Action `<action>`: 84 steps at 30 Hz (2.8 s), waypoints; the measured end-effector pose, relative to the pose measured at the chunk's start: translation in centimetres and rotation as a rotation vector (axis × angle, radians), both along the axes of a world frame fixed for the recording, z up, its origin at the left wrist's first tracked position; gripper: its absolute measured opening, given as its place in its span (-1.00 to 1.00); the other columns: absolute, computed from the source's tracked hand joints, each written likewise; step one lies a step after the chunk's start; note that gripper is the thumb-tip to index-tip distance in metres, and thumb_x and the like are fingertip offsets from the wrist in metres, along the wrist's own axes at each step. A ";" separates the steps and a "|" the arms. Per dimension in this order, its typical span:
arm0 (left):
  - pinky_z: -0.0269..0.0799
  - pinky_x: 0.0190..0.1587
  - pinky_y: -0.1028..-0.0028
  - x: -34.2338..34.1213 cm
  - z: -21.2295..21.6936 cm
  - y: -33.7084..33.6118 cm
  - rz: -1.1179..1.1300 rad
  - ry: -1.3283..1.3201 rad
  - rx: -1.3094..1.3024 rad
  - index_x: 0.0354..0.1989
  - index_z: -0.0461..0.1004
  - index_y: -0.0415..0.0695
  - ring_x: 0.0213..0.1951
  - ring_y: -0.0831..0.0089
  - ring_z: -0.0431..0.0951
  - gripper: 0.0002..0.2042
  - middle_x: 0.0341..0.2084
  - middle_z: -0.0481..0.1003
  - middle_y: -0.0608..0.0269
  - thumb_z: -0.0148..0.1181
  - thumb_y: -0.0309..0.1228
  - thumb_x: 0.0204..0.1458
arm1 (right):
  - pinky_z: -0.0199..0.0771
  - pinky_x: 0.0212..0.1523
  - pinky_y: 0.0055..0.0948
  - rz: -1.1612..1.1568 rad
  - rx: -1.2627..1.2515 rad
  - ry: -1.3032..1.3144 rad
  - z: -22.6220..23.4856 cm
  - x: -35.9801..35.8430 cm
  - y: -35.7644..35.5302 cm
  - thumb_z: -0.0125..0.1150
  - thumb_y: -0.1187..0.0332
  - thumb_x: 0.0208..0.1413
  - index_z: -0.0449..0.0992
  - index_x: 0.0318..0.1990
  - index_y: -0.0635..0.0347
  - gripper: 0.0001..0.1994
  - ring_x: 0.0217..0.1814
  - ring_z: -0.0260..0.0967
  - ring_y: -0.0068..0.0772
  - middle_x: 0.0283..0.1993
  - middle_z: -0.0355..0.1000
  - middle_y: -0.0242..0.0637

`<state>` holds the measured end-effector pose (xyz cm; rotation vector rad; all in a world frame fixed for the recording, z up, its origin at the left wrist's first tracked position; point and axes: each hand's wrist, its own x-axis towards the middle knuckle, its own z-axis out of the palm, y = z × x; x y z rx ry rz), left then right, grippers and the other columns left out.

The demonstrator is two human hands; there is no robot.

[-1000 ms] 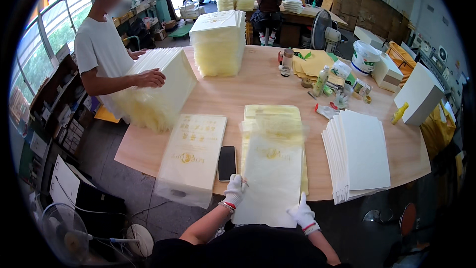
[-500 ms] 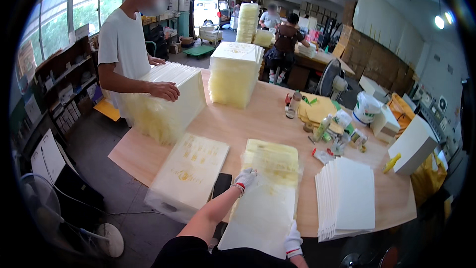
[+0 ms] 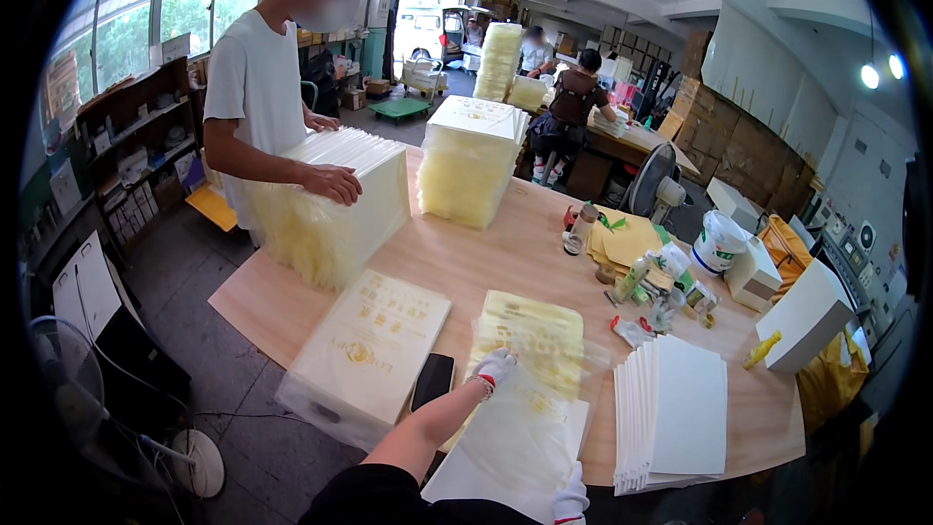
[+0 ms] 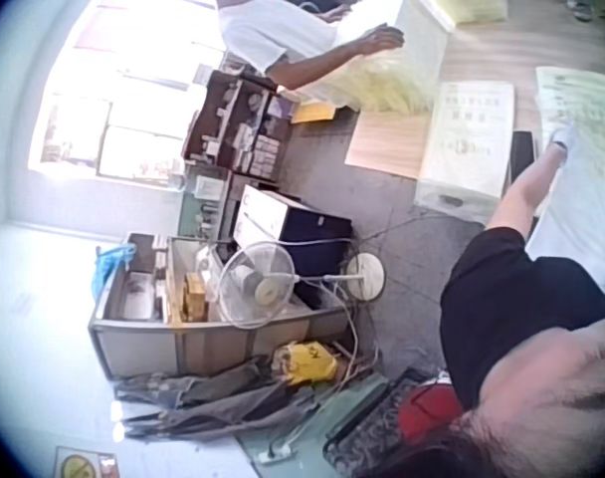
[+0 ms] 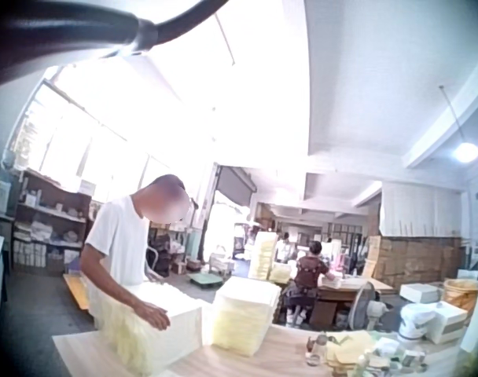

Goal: The person places a white book into a translucent plastic bag and then inserts the bagged book into a white cardboard box. This process is repeated multiple times with several books and boxes on a large table.

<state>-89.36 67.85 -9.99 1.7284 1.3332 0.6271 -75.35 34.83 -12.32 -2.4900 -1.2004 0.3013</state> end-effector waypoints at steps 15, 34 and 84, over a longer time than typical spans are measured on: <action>0.12 0.06 0.07 -3.9 4.3 -11.4 -0.574 0.020 0.470 0.02 0.22 -0.17 0.07 -0.07 0.19 -0.35 -0.03 0.23 -0.17 0.19 -0.01 -0.18 | 0.32 -0.31 0.00 -0.016 -0.099 0.027 3.7 0.2 1.0 -0.01 0.48 -0.16 -0.08 0.27 0.09 -0.27 -0.33 0.37 0.13 -0.37 0.42 0.08; 0.33 -0.38 0.36 -16.5 5.8 -24.8 -0.233 -0.045 0.173 -0.32 0.26 -0.22 -0.41 0.25 0.39 -0.90 -0.42 0.35 0.02 -0.03 -0.48 0.03 | 0.27 -0.48 -0.02 0.312 -0.192 0.221 9.9 -4.6 -6.1 -0.06 0.50 -0.12 -0.02 0.25 0.18 -0.34 -0.51 0.33 0.05 -0.51 0.38 0.00; 0.36 -0.27 0.29 -8.3 0.4 -14.8 0.090 0.052 -0.198 -0.39 0.42 -0.20 -0.41 0.16 0.49 -0.57 -0.50 0.45 -0.03 -0.18 -0.05 0.11 | 0.35 -0.06 -0.52 -0.177 0.429 1.412 3.1 -3.2 -7.7 -0.03 0.33 0.16 0.33 0.01 0.29 -0.69 -0.08 0.34 -0.51 -0.11 0.39 -0.27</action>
